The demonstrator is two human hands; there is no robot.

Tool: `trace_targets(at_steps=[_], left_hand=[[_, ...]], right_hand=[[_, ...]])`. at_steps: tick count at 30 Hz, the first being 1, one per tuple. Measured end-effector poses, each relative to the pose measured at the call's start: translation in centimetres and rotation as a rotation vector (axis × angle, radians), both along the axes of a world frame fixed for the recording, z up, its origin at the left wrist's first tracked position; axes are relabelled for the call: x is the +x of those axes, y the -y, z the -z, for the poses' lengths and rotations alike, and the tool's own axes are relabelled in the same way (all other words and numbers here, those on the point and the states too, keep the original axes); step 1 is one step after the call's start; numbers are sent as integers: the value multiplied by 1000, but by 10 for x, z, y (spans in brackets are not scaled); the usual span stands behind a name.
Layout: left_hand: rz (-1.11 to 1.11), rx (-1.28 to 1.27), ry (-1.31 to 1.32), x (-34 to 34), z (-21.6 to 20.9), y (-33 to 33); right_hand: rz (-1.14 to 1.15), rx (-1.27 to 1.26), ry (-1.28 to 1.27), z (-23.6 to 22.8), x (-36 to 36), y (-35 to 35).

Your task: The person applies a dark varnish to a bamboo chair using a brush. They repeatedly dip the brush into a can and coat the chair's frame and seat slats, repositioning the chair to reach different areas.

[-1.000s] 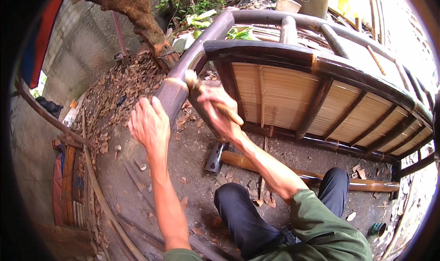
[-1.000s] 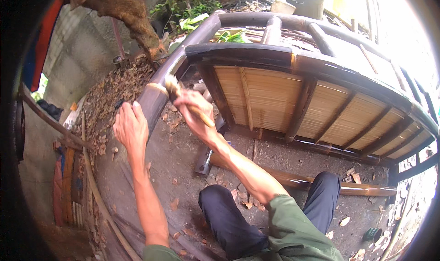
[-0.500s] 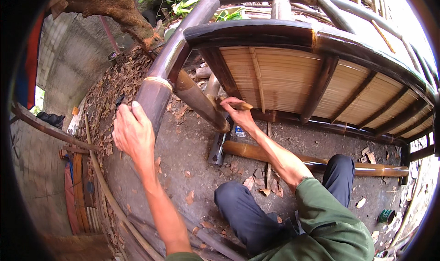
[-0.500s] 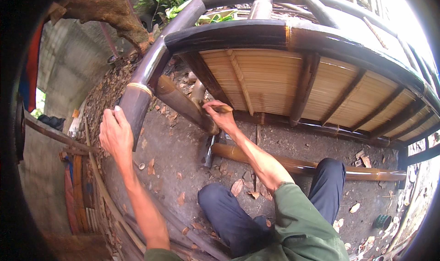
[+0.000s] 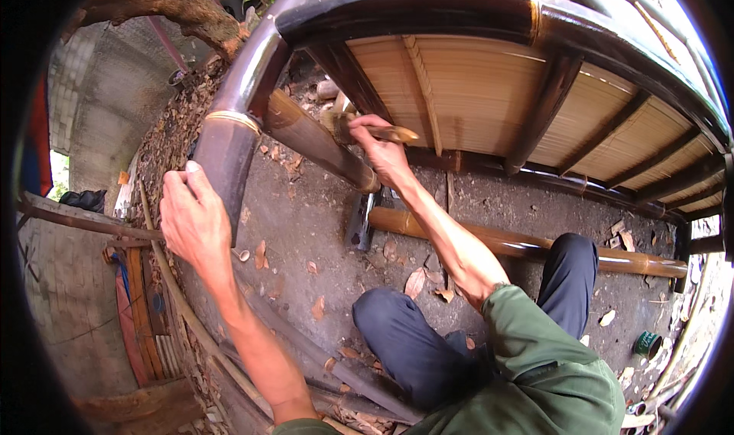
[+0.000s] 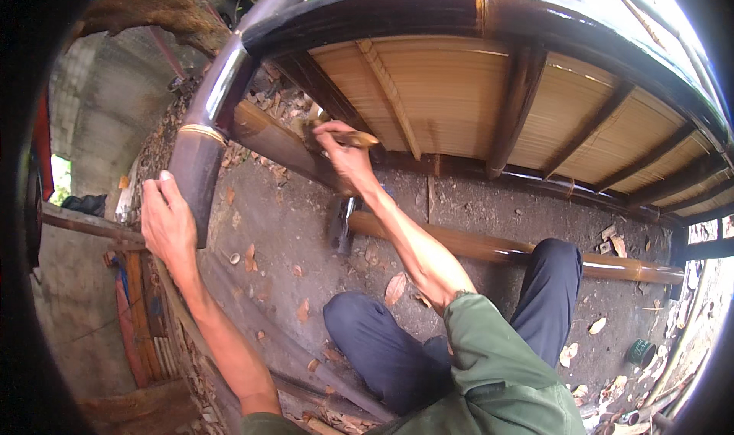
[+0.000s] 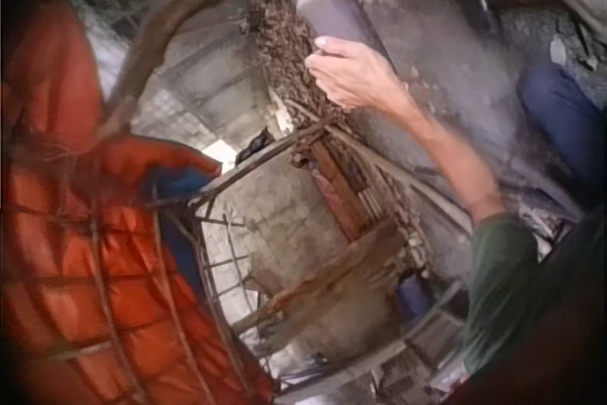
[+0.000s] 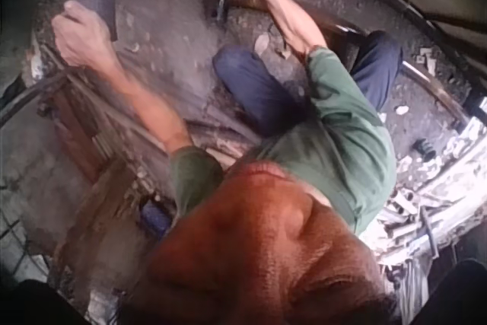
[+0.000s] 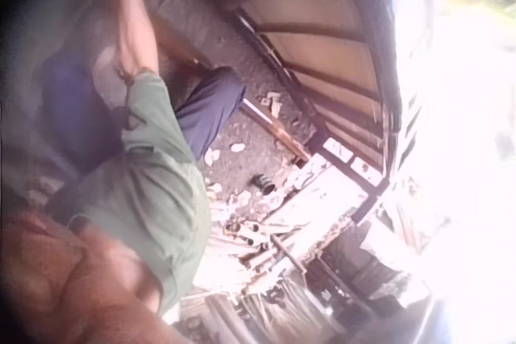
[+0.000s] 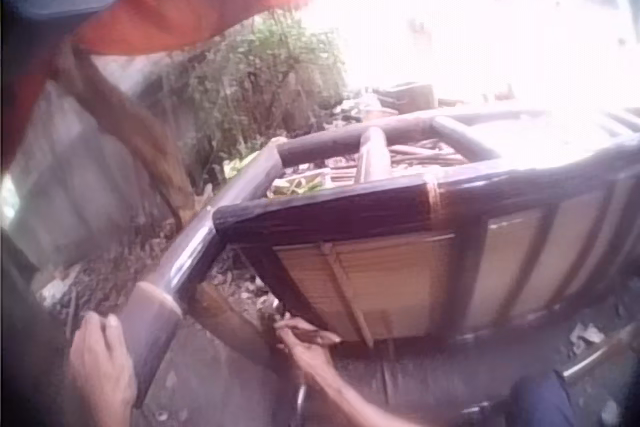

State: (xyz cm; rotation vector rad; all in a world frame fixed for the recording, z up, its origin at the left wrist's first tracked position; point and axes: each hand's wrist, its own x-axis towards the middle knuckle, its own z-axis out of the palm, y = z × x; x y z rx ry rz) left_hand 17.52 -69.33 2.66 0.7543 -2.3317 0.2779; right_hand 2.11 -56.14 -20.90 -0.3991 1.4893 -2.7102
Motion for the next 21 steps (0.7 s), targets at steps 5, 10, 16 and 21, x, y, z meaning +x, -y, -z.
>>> trace_targets(at_steps=[5,10,16,21], left_hand=[[-10,-65,-38,-3,-6,-2],[18,-100,-60,-2,5,7],[55,-76,-82,-13,-4,-4],[-10,4,-27,-11,-8,-13]], right_hand=[[-35,-85,382,117,32,-1],[60,268,121,124,-2,-3],[220,99,437,173,16,5],[450,227,446,171,50,26]])
